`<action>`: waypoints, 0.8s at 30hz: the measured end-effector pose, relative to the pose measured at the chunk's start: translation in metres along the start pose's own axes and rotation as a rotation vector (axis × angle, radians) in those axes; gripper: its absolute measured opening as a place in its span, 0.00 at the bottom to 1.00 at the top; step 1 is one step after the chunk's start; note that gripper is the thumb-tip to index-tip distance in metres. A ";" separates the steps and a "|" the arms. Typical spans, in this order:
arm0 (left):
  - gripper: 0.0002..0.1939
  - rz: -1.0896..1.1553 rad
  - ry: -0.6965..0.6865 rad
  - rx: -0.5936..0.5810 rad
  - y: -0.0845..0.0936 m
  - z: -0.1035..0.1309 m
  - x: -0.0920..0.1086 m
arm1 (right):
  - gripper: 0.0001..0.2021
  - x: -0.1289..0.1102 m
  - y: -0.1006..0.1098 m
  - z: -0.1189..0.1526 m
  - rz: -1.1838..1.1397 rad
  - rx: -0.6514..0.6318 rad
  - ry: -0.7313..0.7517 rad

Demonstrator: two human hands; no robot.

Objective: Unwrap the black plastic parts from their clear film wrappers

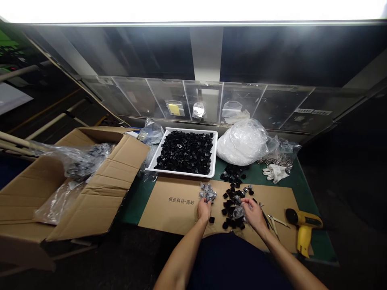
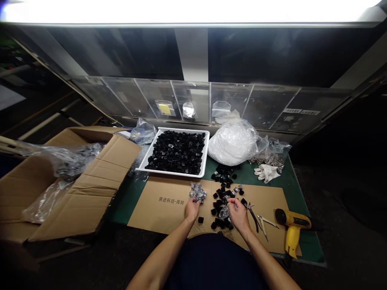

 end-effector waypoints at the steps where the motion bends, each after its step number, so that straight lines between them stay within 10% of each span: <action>1: 0.10 -0.008 0.002 0.022 0.000 -0.003 0.002 | 0.16 -0.002 0.001 0.003 -0.004 -0.016 0.009; 24: 0.22 0.301 -0.080 -0.534 0.008 0.088 0.014 | 0.20 0.005 -0.042 0.015 -0.311 -0.524 -0.088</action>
Point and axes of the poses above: each hand's wrist, its own z-axis away from the middle knuckle, its own y-axis out of the back of the hand, x = y × z, the point moved 1 cm from there along -z, towards the middle knuckle, and after that the axes turned 1 degree about x, right-handed, at the moved point
